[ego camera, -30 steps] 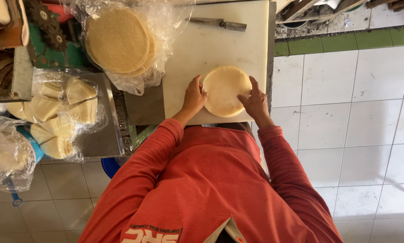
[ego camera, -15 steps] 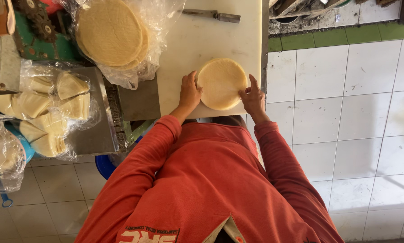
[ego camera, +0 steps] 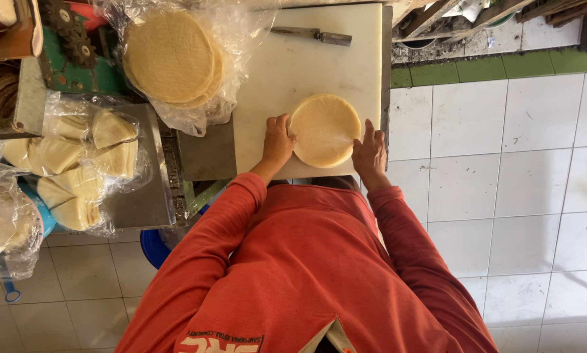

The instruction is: The person separates stacks of thin circular flatbreads by hand, arranges them on a white cutting board, and then cuts one in half using a knife.

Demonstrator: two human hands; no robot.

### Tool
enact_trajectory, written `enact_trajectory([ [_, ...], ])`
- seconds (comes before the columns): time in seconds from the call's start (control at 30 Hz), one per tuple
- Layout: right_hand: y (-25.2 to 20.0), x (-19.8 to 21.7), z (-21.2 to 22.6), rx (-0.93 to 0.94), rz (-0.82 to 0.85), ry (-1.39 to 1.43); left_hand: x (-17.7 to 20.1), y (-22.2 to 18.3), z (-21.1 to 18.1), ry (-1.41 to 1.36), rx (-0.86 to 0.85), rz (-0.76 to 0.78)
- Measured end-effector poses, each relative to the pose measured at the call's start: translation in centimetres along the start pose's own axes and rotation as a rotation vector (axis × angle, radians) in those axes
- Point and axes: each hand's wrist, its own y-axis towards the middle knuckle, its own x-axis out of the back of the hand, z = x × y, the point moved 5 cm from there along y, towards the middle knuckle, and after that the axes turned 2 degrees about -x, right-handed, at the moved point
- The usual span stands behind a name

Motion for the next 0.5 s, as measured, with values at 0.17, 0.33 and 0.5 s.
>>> enact_trajectory([
  [0.17,-2.9,-0.7,3.6,0.409,-0.066,-0.194,0.9,-1.7,-2.1,0.344,-0.344,-0.019],
  [0.33,-3.6,-3.3,4.3,0.477,0.135,-0.307,-0.7,-3.2,-2.9,0.666,-0.544,0.256],
  [0.5,-2.5,-2.7,4.4,0.524,0.086,-0.218,-0.6,-3.9,-2.6,0.620,-0.539,0.224],
])
